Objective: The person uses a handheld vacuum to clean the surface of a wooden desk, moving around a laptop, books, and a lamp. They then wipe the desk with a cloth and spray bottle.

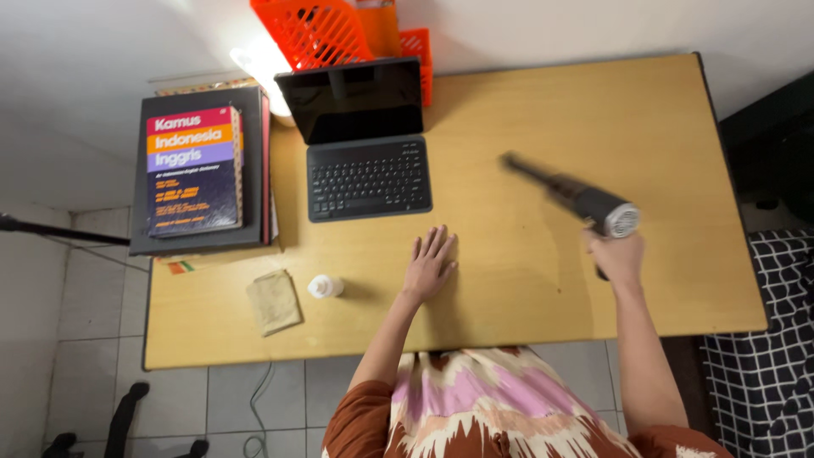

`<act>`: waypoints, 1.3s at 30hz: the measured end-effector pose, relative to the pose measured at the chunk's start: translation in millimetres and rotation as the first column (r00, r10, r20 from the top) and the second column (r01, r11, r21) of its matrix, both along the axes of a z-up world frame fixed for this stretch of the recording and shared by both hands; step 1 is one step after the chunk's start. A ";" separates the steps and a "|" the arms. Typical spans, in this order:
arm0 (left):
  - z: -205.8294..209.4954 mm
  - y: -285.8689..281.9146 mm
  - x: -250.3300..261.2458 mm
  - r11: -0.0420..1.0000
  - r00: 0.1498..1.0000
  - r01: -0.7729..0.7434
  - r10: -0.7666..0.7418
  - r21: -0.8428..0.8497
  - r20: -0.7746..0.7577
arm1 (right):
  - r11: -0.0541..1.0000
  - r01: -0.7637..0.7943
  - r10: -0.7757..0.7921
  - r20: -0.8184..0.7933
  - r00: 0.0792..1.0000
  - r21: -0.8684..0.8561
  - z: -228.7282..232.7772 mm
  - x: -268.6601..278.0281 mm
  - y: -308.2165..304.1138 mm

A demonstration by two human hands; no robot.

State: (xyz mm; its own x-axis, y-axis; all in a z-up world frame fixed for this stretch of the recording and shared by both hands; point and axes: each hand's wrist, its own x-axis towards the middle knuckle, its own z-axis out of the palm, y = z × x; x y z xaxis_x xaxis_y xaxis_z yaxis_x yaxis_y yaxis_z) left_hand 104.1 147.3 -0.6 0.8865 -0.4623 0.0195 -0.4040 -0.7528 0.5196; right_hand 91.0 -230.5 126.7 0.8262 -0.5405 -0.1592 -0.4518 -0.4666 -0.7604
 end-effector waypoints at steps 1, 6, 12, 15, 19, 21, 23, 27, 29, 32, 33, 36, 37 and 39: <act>3.8 5.7 -9.8 1.000 0.999 0.014 -0.014 -0.002 -0.031 | 0.999 0.049 -0.049 0.006 0.999 -0.014 5.4 -10.3 1.4; 14.6 43.3 -49.1 0.986 0.994 0.105 -0.110 -0.128 -0.029 | 0.998 0.069 -0.069 -0.091 0.993 -0.004 2.5 -61.8 43.0; 32.9 106.7 -106.4 0.961 0.956 0.223 -0.183 -0.162 0.228 | 0.910 -0.401 0.400 0.029 0.916 0.103 -50.1 -144.2 174.9; 41.8 149.1 -126.4 0.953 0.930 0.285 -0.250 -0.102 0.270 | 0.953 -0.235 0.258 -0.104 0.961 0.191 -47.1 -153.7 194.6; 45.1 202.1 -153.5 0.973 0.945 0.118 -0.049 -0.196 0.324 | 1.000 -0.019 0.019 0.066 0.998 -0.001 -8.9 -157.6 186.5; 45.9 223.1 -163.5 0.953 0.942 -0.083 0.171 -0.292 0.290 | 0.996 0.071 -0.070 0.029 0.997 -0.049 5.9 -163.6 199.5; 50.7 235.1 -159.6 0.891 0.866 -0.239 0.375 -0.385 0.331 | 0.994 0.104 -0.108 -0.084 0.991 -0.043 8.6 -170.2 226.2; 66.2 241.7 -122.8 0.806 0.814 -0.396 0.530 -0.439 0.239 | 0.987 -0.125 0.122 0.039 0.992 0.100 -17.1 -195.2 287.9; 69.2 234.4 -97.7 0.788 0.858 -0.363 0.491 -0.497 0.153 | 0.979 -0.196 0.184 0.178 0.967 0.053 -25.5 -198.2 288.6; 64.4 227.1 -77.9 0.744 0.897 -0.393 0.440 -0.540 -0.045 | 0.984 -0.003 0.006 -0.019 1.000 0.176 -17.9 -197.8 264.7; 62.6 225.6 -76.0 0.711 0.881 -0.459 0.439 -0.533 -0.174 | 0.997 0.047 -0.047 0.002 0.999 0.062 -12.4 -198.4 255.3; 66.5 234.2 -84.1 0.645 0.870 -0.466 0.458 -0.606 -0.182 | 0.974 0.098 -0.086 0.065 0.994 -0.207 -2.4 -193.8 241.3; 71.1 238.4 -89.1 0.630 0.873 -0.430 0.472 -0.646 -0.120 | 0.955 0.099 -0.079 0.084 0.993 -0.281 -2.0 -189.8 243.6; 81.2 253.8 -98.1 0.609 0.852 -0.454 0.510 -0.650 -0.118 | 0.984 0.069 -0.068 0.006 0.998 -0.162 -7.8 -184.2 266.2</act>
